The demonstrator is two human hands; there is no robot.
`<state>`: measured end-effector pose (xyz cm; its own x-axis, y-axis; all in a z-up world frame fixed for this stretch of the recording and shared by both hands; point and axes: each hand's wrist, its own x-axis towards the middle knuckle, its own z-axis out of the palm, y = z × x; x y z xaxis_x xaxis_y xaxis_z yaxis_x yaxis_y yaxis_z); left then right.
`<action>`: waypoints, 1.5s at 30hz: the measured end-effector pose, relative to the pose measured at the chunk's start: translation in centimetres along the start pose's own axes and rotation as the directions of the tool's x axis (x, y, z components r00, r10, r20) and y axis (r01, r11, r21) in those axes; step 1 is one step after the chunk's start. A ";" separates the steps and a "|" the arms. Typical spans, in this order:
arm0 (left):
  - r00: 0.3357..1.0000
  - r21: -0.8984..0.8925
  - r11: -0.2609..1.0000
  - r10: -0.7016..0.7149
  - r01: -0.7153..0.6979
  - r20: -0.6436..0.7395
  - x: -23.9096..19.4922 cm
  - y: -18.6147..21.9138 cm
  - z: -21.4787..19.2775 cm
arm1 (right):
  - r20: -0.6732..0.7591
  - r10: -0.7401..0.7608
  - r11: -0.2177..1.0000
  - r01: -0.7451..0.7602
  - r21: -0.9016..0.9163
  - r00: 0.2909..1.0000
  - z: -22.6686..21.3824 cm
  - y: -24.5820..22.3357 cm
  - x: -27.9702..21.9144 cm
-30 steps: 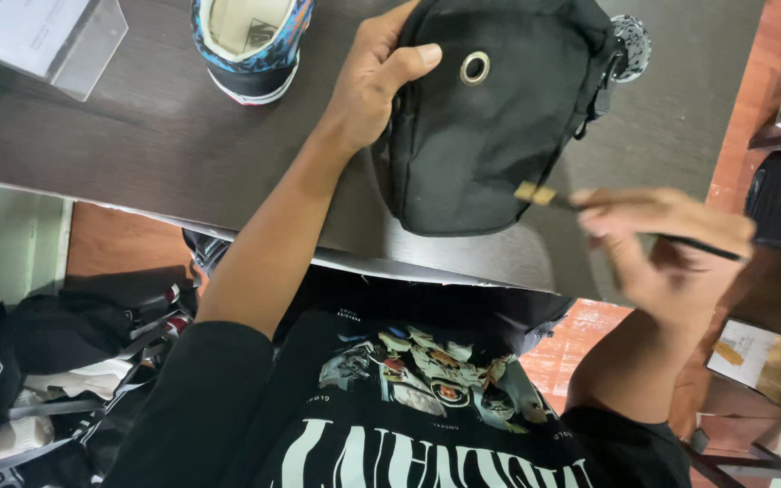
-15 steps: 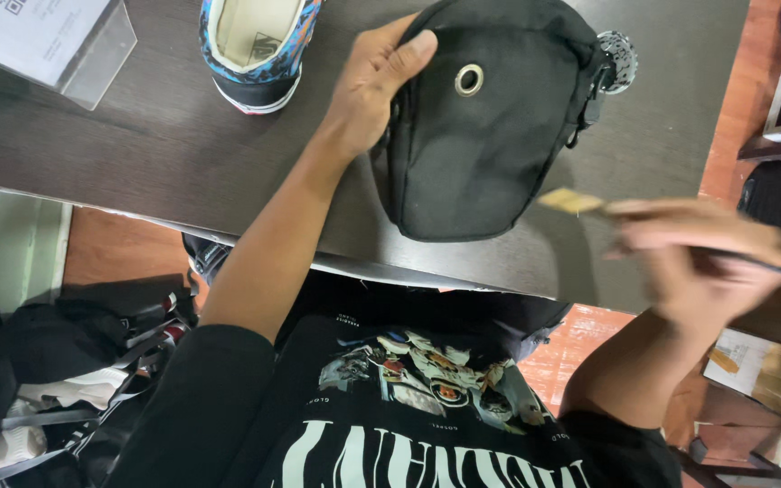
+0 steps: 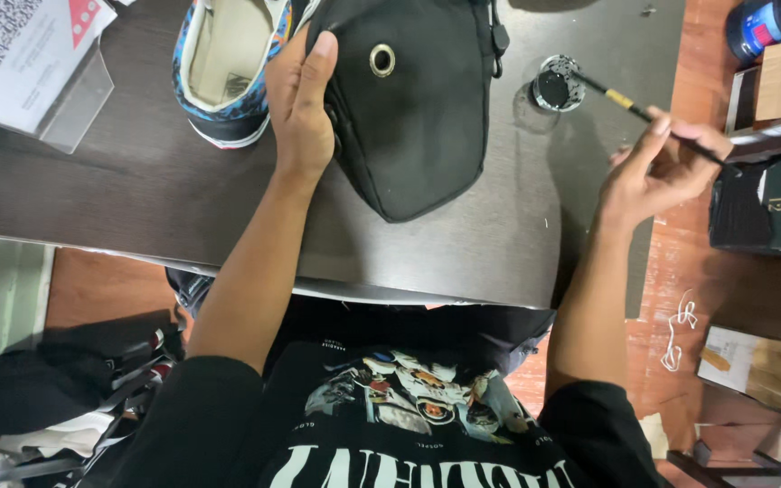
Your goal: The person uses a paintbrush to apply black paint to a small black bag on a table. They repeatedly dip the brush into a small container of paint and cover the bag's surface, including the sides and top, while holding the bag steady with the other hand.
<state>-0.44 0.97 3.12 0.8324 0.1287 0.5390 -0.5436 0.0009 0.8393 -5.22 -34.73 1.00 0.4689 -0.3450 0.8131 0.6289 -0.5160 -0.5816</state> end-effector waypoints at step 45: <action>0.997 -0.084 0.995 -0.050 0.055 0.051 -0.3 -0.4 -0.1 | -0.202 0.339 0.939 -0.319 0.127 0.919 -4.0 1.1 -0.1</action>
<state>-0.44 1.06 2.64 0.8632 0.0777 0.4989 -0.5044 0.0907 0.8587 -7.07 -38.34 0.39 0.5191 -0.6503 0.5546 0.5197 -0.2749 -0.8089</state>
